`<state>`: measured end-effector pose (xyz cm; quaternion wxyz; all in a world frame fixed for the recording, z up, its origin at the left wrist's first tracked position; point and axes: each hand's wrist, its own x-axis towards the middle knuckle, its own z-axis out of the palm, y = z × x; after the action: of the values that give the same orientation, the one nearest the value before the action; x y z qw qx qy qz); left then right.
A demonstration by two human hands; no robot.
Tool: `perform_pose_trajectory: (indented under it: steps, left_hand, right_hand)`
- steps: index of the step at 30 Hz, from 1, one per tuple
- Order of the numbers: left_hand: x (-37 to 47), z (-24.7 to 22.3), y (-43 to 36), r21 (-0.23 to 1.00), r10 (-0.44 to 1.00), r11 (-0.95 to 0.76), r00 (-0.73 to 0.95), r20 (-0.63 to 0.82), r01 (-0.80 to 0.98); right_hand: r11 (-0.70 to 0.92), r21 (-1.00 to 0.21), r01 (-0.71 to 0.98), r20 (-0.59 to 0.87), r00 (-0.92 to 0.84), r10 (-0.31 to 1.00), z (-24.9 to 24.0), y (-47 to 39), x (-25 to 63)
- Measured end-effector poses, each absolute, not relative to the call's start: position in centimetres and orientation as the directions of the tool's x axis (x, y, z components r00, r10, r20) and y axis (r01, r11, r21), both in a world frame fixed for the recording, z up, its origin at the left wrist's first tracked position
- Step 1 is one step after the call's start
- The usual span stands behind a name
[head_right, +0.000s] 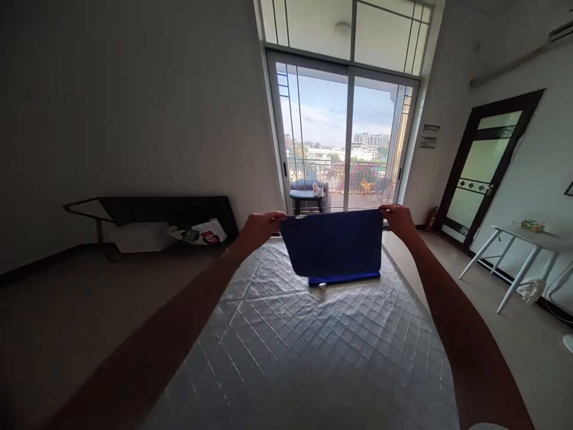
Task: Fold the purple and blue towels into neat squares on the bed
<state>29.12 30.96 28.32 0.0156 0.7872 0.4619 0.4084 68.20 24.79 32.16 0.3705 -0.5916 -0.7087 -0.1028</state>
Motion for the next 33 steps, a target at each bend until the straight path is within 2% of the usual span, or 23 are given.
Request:
perform_pose_trajectory:
  steps: [3, 6, 13, 17, 23, 28, 33]
  left_hand:
    - [30.8, 28.0, 34.6, 0.411, 0.681, -0.562, 0.120, 0.722, 0.718]
    - [32.2, 23.2, 36.2, 0.383, 0.688, -0.557, 0.150, 0.710, 0.737]
    - [37.4, 6.3, 33.4, 0.313, 0.783, -0.538, 0.327, 0.530, 0.783]
    - [37.9, 0.9, 32.9, 0.269, 0.806, -0.492, 0.316, 0.501, 0.828]
    - [37.0, -1.6, 34.2, 0.245, 0.821, -0.434, 0.270, 0.503, 0.867]
    - [36.6, -2.5, 33.8, 0.219, 0.797, -0.477, 0.314, 0.516, 0.851]
    - [35.3, -2.3, 33.5, 0.190, 0.775, -0.553, 0.417, 0.475, 0.811]
  right_hand:
    - [0.291, -0.264, 0.920, 0.670, -0.042, 0.741, 33.8, 28.2, 68.8]
    - [0.239, -0.296, 0.925, 0.640, 0.006, 0.768, 30.9, 30.8, 69.8]
    - [0.017, -0.392, 0.920, 0.423, 0.164, 0.891, 13.1, 32.4, 70.7]
    - [-0.026, -0.413, 0.910, 0.384, 0.200, 0.901, 5.6, 31.9, 71.2]
    - [0.030, -0.426, 0.904, 0.409, 0.163, 0.898, 3.2, 33.0, 72.8]
    - [0.151, -0.436, 0.887, 0.483, 0.089, 0.871, 2.6, 32.0, 73.3]
    - [0.108, -0.492, 0.864, 0.313, 0.060, 0.948, 1.4, 30.6, 73.4]
